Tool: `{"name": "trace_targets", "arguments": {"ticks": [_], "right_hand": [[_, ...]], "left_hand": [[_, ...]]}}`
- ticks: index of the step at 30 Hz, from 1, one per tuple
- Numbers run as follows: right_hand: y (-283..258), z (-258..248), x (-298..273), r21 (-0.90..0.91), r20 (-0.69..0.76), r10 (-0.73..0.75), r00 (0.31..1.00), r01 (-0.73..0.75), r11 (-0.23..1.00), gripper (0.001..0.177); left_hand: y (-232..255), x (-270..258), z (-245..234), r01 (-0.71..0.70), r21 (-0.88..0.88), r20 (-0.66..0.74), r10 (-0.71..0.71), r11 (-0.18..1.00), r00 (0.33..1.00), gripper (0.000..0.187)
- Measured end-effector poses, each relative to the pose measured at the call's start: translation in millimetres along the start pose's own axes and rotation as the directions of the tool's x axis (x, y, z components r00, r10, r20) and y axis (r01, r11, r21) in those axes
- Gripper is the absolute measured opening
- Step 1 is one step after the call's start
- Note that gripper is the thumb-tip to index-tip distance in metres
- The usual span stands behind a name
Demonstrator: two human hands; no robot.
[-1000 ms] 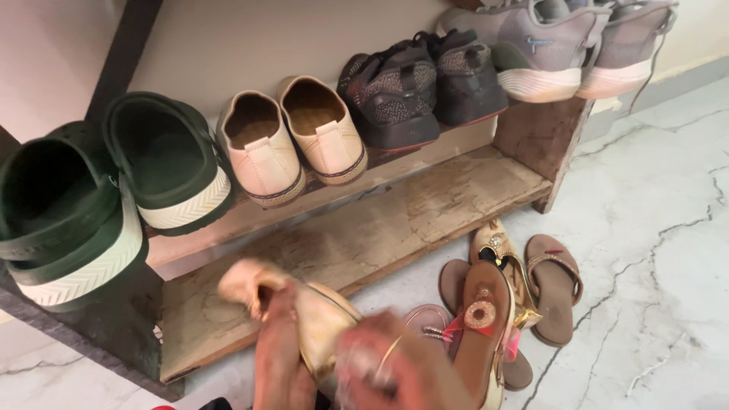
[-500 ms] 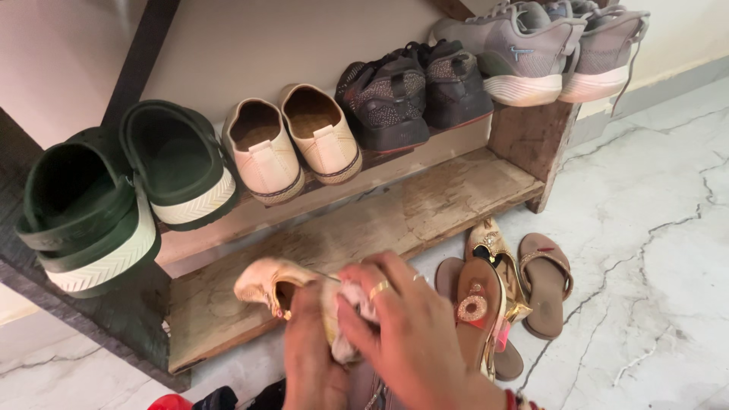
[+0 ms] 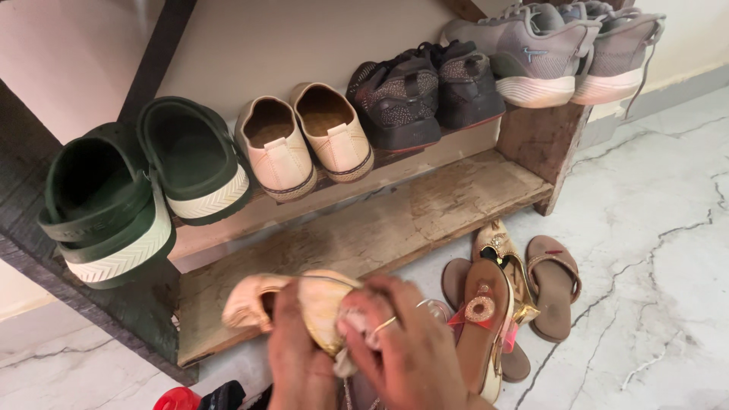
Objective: The person wipes a pair of light-colored sneakers with a cloth, then places them on a wooden shoe rack. They then pick up a pair of gold flats and wipe them with the same cloth.
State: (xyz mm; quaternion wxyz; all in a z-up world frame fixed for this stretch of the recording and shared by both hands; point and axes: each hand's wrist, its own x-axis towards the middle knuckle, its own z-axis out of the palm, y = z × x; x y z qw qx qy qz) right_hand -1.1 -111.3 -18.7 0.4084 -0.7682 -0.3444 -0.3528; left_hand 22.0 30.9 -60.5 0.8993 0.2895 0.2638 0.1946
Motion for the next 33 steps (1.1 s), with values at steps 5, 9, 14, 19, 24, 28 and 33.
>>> {"name": "trace_targets", "arguments": {"ticks": [5, 9, 14, 19, 24, 28, 33], "right_hand": [[7.7, -4.0, 15.8, -0.153, -0.065, 0.031, 0.997, -0.041, 0.987, 0.024], [10.1, -5.5, 47.0, -0.211, 0.119, 0.275, 0.954, -0.247, 0.946, 0.018], [29.6, -6.0, 51.3, -0.166, 0.178, 0.427, 0.886, -0.401, 0.901, 0.021], [25.3, 5.7, 14.0, -0.099, 0.190, 0.291, 0.938, -0.277, 0.956, 0.024], [36.1, 34.4, -19.4, -0.048, 0.493, 0.425, 0.759, -0.464, 0.885, 0.042], [61.0, 78.5, -59.2, 0.024, 0.697, 0.391, 0.601, -0.565, 0.825, 0.064], [86.1, 119.3, -109.4, -0.094, 0.796, 0.504, 0.335, -0.755, 0.649, 0.079]], "left_hand": [[-24.1, -7.4, 2.5, 0.229, -0.134, 0.263, -0.188, 0.964, 0.946, 0.032], [-27.7, -23.2, 16.4, 0.191, -0.017, 0.254, -0.181, 0.981, 0.950, 0.057], [-45.2, -34.7, 26.8, 0.020, 0.233, 0.173, -0.061, 0.972, 0.983, 0.048], [-27.7, -6.3, 3.9, 0.041, 0.131, 0.096, -0.054, 0.991, 0.994, 0.052], [11.2, 49.7, -40.0, -0.217, 0.652, 0.176, 0.134, 0.727, 0.975, 0.059], [45.9, 94.0, -86.6, -0.066, 0.994, 0.040, 0.264, 0.092, 0.964, 0.063], [54.5, 133.3, -119.2, -0.029, 0.972, 0.093, 0.267, -0.233, 0.959, 0.067]]}}
